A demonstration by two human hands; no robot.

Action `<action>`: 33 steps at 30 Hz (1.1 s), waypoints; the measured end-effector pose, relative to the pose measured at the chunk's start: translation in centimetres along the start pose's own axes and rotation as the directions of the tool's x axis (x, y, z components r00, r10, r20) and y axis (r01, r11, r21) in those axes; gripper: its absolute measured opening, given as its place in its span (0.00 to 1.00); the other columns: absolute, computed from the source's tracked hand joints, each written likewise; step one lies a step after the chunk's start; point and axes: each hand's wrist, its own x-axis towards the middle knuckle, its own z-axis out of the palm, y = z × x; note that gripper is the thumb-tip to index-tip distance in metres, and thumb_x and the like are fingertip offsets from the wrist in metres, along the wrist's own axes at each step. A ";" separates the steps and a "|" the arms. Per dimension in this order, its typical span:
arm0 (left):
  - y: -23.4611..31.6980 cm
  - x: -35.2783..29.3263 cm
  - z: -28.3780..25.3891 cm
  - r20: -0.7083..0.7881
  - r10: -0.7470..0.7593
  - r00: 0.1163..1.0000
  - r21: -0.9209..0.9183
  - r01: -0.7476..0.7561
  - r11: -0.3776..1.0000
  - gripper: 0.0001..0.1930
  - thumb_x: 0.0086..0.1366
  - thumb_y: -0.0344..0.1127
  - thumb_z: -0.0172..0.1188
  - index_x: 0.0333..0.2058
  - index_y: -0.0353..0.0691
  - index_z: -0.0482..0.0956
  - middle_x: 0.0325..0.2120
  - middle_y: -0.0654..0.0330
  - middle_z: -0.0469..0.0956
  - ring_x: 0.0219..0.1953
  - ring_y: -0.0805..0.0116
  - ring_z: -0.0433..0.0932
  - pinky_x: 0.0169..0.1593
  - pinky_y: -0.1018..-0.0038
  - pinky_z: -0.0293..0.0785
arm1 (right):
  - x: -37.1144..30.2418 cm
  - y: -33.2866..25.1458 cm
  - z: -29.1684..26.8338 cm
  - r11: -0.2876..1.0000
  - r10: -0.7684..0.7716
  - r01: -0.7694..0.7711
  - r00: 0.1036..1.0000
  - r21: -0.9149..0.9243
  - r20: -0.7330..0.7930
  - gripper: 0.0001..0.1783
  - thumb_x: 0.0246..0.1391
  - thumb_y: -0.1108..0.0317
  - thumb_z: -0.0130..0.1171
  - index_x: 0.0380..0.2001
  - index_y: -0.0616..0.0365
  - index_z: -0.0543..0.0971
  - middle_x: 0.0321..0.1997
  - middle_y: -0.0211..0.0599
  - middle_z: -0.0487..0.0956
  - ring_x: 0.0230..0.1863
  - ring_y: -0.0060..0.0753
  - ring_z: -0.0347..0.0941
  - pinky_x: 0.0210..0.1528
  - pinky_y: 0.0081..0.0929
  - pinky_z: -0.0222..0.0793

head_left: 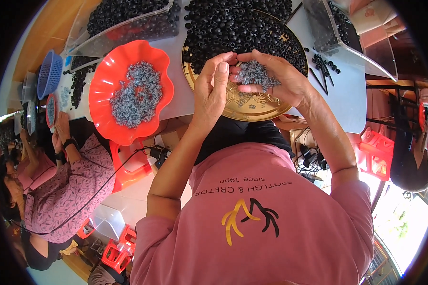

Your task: The person assembles small plastic beads by hand, inserting metal inserts into them.

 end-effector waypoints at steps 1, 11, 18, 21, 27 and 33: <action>-0.1 -0.1 0.0 -0.005 0.011 1.000 -0.002 -0.011 1.000 0.23 0.77 0.47 0.46 0.54 0.31 0.73 0.48 0.53 0.78 0.50 0.70 0.75 0.56 0.74 0.69 | 0.1 0.0 0.1 1.000 0.002 -0.002 1.000 0.001 -0.001 0.26 0.71 0.55 0.44 0.56 0.70 0.71 0.53 0.50 0.77 0.52 0.43 0.78 0.55 0.40 0.80; -0.7 0.3 -0.3 -0.008 0.067 0.998 -0.054 -0.067 0.996 0.23 0.77 0.47 0.45 0.53 0.32 0.74 0.50 0.52 0.77 0.52 0.67 0.75 0.58 0.71 0.69 | 0.4 -0.2 -0.6 0.996 0.026 -0.025 1.000 -0.088 0.006 0.26 0.71 0.56 0.46 0.58 0.69 0.70 0.51 0.49 0.77 0.50 0.39 0.79 0.51 0.39 0.81; -0.7 0.4 -0.3 0.016 0.079 0.997 -0.067 -0.078 0.995 0.24 0.77 0.49 0.44 0.53 0.31 0.73 0.50 0.49 0.77 0.53 0.62 0.76 0.59 0.67 0.71 | -1.9 -2.0 -1.9 0.963 -0.067 0.048 0.996 -0.264 -0.064 0.25 0.70 0.56 0.47 0.59 0.65 0.71 0.50 0.48 0.79 0.49 0.39 0.80 0.50 0.35 0.82; -0.5 0.3 -0.2 0.020 0.074 0.997 -0.078 -0.073 0.994 0.25 0.77 0.50 0.43 0.53 0.31 0.73 0.50 0.47 0.77 0.52 0.61 0.77 0.57 0.67 0.73 | -2.2 -1.8 -2.9 0.959 -0.068 0.038 0.993 -0.282 -0.097 0.25 0.70 0.55 0.48 0.59 0.64 0.71 0.50 0.48 0.79 0.49 0.39 0.80 0.49 0.33 0.82; -0.6 0.4 -0.3 0.027 0.084 0.996 -0.077 -0.081 0.994 0.25 0.77 0.50 0.43 0.53 0.31 0.73 0.49 0.46 0.77 0.50 0.60 0.79 0.55 0.67 0.76 | -2.9 -2.3 -3.2 0.977 -0.055 0.042 0.997 -0.208 -0.056 0.26 0.68 0.55 0.53 0.59 0.65 0.71 0.52 0.47 0.78 0.50 0.40 0.80 0.48 0.33 0.81; -0.5 0.3 -0.3 0.036 0.081 0.996 -0.080 -0.078 0.994 0.25 0.78 0.50 0.41 0.54 0.30 0.72 0.48 0.46 0.78 0.49 0.60 0.79 0.55 0.67 0.76 | -3.0 -2.1 -4.0 0.956 -0.105 0.083 0.992 -0.280 -0.063 0.26 0.68 0.55 0.53 0.60 0.63 0.71 0.53 0.47 0.78 0.51 0.38 0.79 0.49 0.33 0.80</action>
